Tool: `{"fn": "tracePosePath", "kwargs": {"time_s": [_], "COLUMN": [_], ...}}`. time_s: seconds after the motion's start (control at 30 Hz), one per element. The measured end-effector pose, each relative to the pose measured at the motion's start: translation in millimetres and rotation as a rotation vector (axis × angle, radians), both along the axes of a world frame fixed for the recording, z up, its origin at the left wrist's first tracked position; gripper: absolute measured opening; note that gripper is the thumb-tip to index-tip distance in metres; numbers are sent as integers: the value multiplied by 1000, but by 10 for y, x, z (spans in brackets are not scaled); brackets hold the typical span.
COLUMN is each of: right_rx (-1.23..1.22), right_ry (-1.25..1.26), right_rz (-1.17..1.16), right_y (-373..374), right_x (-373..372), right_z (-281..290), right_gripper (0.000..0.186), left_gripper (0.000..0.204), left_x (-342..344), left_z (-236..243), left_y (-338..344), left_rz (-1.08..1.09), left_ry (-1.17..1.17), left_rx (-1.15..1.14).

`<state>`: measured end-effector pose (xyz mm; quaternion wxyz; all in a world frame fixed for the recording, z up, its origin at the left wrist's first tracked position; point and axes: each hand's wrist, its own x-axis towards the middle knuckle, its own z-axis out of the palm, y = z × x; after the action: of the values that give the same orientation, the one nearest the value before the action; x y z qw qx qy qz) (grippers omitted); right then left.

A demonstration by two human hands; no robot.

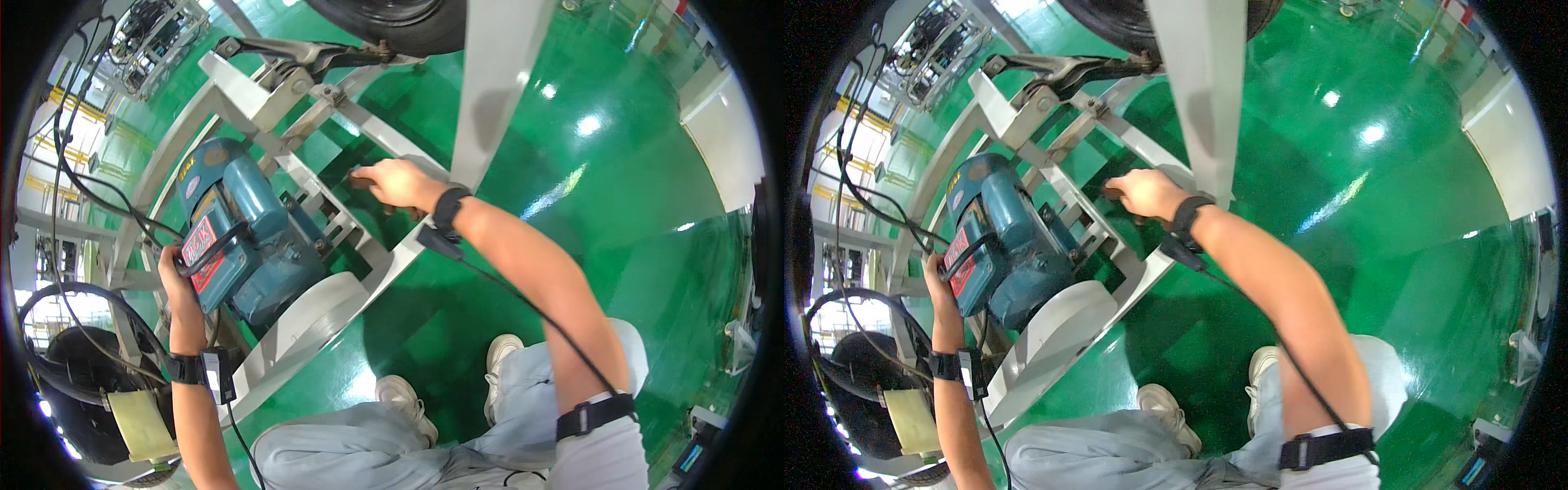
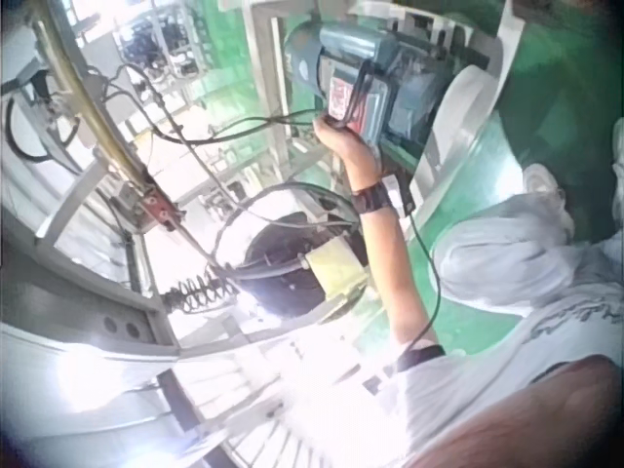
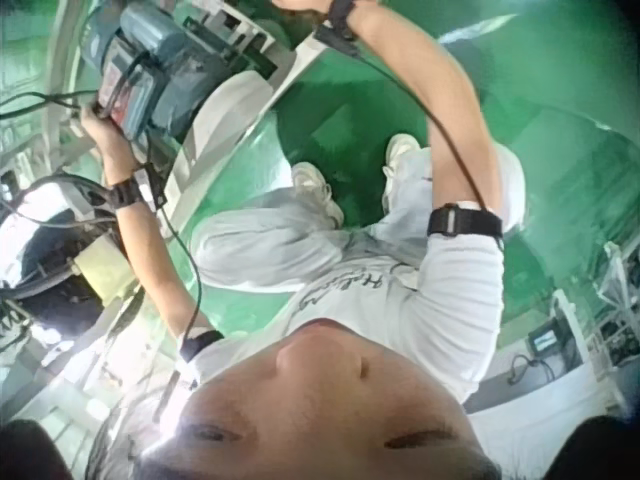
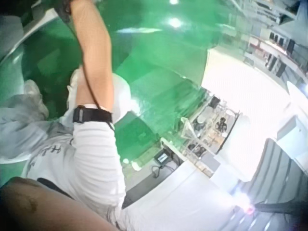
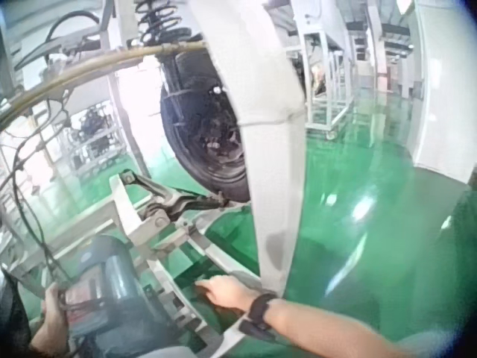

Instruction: Cleaning a blue industrial motor with a brown cloth.

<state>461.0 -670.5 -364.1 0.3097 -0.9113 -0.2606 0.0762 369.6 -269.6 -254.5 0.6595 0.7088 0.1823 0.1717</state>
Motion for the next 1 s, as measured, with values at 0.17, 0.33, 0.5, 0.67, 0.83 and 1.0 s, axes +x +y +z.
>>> {"fn": "tracePosePath", "kwargs": {"time_s": [0.17, 0.33, 0.5, 0.67, 0.83, 1.0], "right_rx": [46, 141, 204, 331, 243, 567], "right_ry": [-88, 7, -30, 50, 251, 258], "right_rz": [-150, -67, -8, -10, 98, -24], "right_y": [490, 666, 927, 787, 254, 157], "right_x": [452, 716, 572, 444, 272, 384], "right_z": [-281, -576, -666, -743, -640, -617], "right_gripper": [41, 46, 43, 45, 39, 35], "left_gripper": [24, 27, 30, 30, 20, 21], "left_x": [75, 15, -105, -112, -151, -161], "left_z": [-183, -149, -51, 5, 47, 111], "left_y": [464, 201, 169, 385, -320, -384], "left_rz": [-4, -43, -117, -205, 102, 58], "left_ry": [21, 34, 102, 149, 25, 53], "left_rx": [-41, 132, 104, 43, 100, 27]}}
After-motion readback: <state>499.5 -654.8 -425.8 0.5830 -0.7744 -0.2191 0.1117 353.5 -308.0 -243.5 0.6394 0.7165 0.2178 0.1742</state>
